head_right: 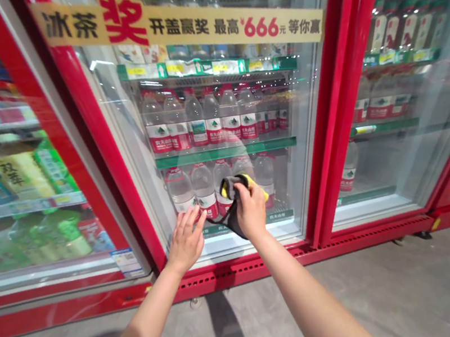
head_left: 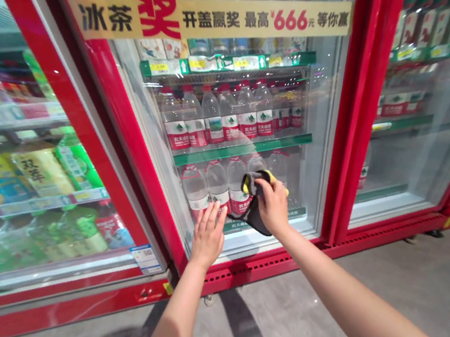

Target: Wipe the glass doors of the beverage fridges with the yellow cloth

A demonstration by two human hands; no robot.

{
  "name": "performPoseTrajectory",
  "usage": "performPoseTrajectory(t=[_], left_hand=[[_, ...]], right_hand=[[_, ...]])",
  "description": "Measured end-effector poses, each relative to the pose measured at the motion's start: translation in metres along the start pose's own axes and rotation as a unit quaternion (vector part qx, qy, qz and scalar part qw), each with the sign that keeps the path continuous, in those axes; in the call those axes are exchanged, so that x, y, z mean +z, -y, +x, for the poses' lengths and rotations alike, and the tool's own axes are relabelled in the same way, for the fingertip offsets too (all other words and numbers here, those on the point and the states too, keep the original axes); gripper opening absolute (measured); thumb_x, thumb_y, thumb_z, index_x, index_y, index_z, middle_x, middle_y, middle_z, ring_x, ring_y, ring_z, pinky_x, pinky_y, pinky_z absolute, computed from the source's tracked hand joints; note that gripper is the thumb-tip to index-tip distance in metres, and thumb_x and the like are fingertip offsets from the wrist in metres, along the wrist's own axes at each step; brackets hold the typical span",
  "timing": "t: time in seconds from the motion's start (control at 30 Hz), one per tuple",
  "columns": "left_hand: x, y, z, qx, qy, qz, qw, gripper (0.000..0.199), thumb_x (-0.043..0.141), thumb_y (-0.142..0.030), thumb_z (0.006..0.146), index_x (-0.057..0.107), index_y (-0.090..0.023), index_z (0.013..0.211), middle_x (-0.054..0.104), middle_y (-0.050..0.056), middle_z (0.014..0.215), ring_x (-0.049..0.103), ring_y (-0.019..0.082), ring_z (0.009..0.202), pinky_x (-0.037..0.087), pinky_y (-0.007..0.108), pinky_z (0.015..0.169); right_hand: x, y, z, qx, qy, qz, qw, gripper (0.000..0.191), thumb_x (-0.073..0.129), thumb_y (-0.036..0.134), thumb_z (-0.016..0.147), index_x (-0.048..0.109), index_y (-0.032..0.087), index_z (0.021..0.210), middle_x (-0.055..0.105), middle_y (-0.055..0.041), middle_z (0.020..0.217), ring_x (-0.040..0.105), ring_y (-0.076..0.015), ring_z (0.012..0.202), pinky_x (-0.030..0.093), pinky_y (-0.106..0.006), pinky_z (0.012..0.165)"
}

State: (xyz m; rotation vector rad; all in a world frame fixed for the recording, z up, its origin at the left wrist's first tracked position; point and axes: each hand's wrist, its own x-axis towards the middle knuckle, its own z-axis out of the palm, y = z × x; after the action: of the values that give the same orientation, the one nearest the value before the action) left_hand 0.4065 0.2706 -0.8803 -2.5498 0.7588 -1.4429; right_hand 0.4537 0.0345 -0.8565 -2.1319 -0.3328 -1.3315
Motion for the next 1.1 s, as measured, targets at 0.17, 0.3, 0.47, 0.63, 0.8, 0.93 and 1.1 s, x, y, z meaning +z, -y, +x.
performPoseTrajectory(t=[0.17, 0.3, 0.47, 0.63, 0.8, 0.93, 1.1], left_hand=[[-0.004, 0.003, -0.006, -0.018, -0.018, 0.022, 0.999, 0.089, 0.054, -0.008, 0.089, 0.008, -0.02, 0.164, 0.048, 0.011, 0.158, 0.036, 0.025, 0.151, 0.026, 0.047, 0.128], [-0.009, 0.013, -0.012, -0.032, -0.027, 0.031, 0.999, 0.086, 0.054, -0.01, 0.09, 0.011, -0.021, 0.164, 0.047, 0.011, 0.158, 0.039, 0.026, 0.15, 0.027, 0.049, 0.128], [-0.014, 0.028, -0.021, -0.046, -0.026, 0.03, 0.998, 0.084, 0.054, -0.01, 0.089, 0.017, -0.024, 0.164, 0.049, 0.011, 0.156, 0.042, 0.027, 0.148, 0.026, 0.054, 0.127], [-0.014, 0.031, -0.029, -0.047, -0.032, 0.036, 0.998, 0.079, 0.054, -0.011, 0.089, 0.026, -0.022, 0.161, 0.055, 0.012, 0.151, 0.045, 0.027, 0.145, 0.026, 0.053, 0.128], [-0.017, 0.035, -0.039, -0.048, -0.022, 0.042, 0.998, 0.071, 0.053, -0.011, 0.09, 0.034, -0.022, 0.158, 0.058, 0.01, 0.148, 0.044, 0.024, 0.146, 0.018, 0.053, 0.13], [-0.021, 0.044, -0.047, -0.047, -0.024, 0.044, 0.998, 0.07, 0.053, -0.01, 0.089, 0.038, -0.023, 0.156, 0.059, 0.01, 0.147, 0.043, 0.023, 0.147, 0.016, 0.052, 0.131], [-0.02, 0.047, -0.056, -0.092, -0.036, 0.044, 0.994, 0.068, 0.054, -0.009, 0.087, 0.043, -0.023, 0.153, 0.06, 0.01, 0.145, 0.043, 0.025, 0.146, 0.019, 0.055, 0.13]], right_hand=[[0.0, 0.005, -0.027, -0.15, 0.095, -0.007, 0.984, 0.044, 0.056, 0.009, 0.083, 0.074, 0.03, 0.117, 0.063, -0.006, 0.104, 0.054, -0.0212, 0.096, 0.041, -0.031, 0.084], [-0.012, -0.019, -0.021, -0.115, 0.074, -0.017, 0.99, 0.037, 0.059, 0.008, 0.075, 0.077, 0.025, 0.101, 0.06, -0.0059, 0.094, 0.053, -0.0216, 0.091, 0.041, -0.031, 0.079], [0.01, 0.022, -0.006, -0.069, -0.014, 0.008, 0.998, 0.045, 0.051, 0.007, 0.084, 0.073, 0.026, 0.119, 0.059, -0.0093, 0.112, 0.053, -0.0247, 0.104, 0.043, -0.036, 0.089], [0.027, 0.054, -0.04, -0.2, 0.083, -0.05, 0.975, 0.049, 0.056, 0.009, 0.09, 0.069, 0.035, 0.13, 0.063, -0.0089, 0.115, 0.052, -0.0221, 0.097, 0.04, -0.034, 0.086], [0.008, 0.015, -0.042, -0.197, 0.093, -0.046, 0.975, 0.045, 0.057, 0.005, 0.084, 0.078, 0.034, 0.112, 0.064, -0.0064, 0.105, 0.051, -0.0212, 0.094, 0.038, -0.034, 0.085], [0.013, 0.03, -0.014, -0.099, 0.031, -0.014, 0.994, 0.05, 0.053, 0.006, 0.078, 0.074, 0.031, 0.116, 0.061, -0.0079, 0.109, 0.052, -0.0255, 0.104, 0.039, -0.039, 0.088], [0.034, 0.086, -0.02, -0.158, 0.072, -0.043, 0.984, 0.049, 0.05, 0.009, 0.092, 0.068, 0.034, 0.13, 0.062, -0.0098, 0.118, 0.05, -0.0245, 0.1, 0.036, -0.038, 0.086]])
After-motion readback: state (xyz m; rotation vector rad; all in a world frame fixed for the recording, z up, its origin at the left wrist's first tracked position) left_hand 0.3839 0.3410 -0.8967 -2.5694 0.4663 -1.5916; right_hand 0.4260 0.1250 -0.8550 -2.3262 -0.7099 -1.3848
